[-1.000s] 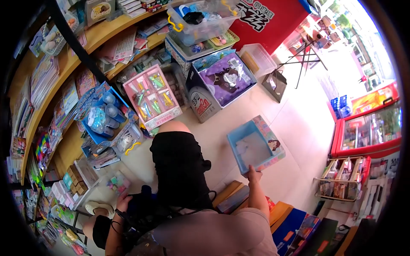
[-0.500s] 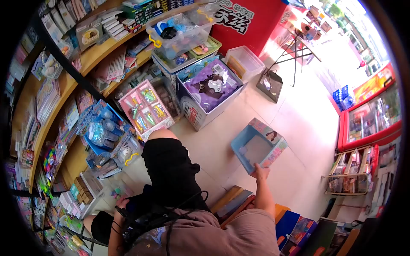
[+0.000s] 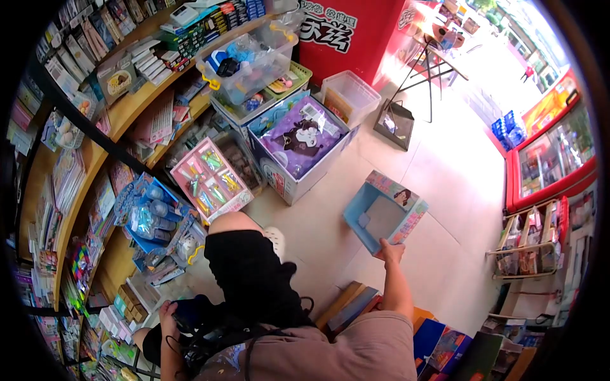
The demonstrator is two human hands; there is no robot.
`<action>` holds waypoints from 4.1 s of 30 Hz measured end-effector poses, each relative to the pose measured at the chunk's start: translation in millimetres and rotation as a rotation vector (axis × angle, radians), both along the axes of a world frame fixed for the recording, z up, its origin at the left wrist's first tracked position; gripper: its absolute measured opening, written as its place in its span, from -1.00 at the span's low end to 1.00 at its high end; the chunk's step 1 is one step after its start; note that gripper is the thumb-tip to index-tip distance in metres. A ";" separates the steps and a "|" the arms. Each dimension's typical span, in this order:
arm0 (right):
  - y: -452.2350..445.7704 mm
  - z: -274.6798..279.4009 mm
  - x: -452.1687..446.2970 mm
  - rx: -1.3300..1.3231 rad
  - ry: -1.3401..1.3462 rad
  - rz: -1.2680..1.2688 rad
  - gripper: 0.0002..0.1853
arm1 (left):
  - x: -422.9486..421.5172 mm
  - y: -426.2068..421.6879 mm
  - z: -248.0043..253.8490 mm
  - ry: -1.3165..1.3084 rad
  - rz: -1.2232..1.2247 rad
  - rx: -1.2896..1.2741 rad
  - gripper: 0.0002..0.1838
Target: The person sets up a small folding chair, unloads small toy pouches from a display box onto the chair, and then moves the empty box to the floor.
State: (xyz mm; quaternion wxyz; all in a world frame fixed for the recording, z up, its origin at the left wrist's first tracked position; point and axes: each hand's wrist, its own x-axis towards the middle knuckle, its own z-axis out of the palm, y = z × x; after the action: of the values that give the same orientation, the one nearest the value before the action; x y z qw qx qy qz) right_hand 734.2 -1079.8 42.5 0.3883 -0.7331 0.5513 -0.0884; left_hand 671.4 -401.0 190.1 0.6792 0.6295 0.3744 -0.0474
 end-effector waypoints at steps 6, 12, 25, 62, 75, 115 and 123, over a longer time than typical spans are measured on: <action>-15.0 5.1 1.9 -0.131 0.092 0.041 -0.23 | 82.3 -36.1 48.0 -0.173 -0.088 0.156 -0.88; -34.4 40.9 32.0 -0.007 -0.027 -0.051 -0.14 | 179.7 -116.9 117.4 -0.441 -0.346 0.238 -0.83; -137.5 20.4 69.1 -0.096 -0.115 -0.158 -0.15 | 260.5 -349.2 172.0 -0.536 -1.048 -0.032 -0.90; -228.8 -38.0 443.2 -0.787 0.311 -0.226 0.01 | 325.7 -490.0 -4.4 0.363 -1.420 -0.433 -0.70; -230.7 -47.0 414.2 -0.781 0.277 -0.196 -0.04 | 314.9 -490.3 -12.4 0.183 -1.405 -0.368 -0.73; -216.6 -17.1 353.4 -0.741 0.230 -0.100 -0.02 | 282.3 -485.0 -5.9 0.074 -1.477 -0.267 -0.74; -216.7 -17.5 349.9 -0.772 0.251 -0.118 -0.02 | 277.6 -485.0 -3.8 0.080 -1.483 -0.277 -0.75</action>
State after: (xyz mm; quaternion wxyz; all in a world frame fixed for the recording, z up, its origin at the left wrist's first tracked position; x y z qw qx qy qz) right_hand 1084.2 -1296.5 25.0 0.0085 -0.7973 0.5616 -0.2209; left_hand 949.0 -886.0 186.3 0.5281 0.6231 -0.1325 -0.5615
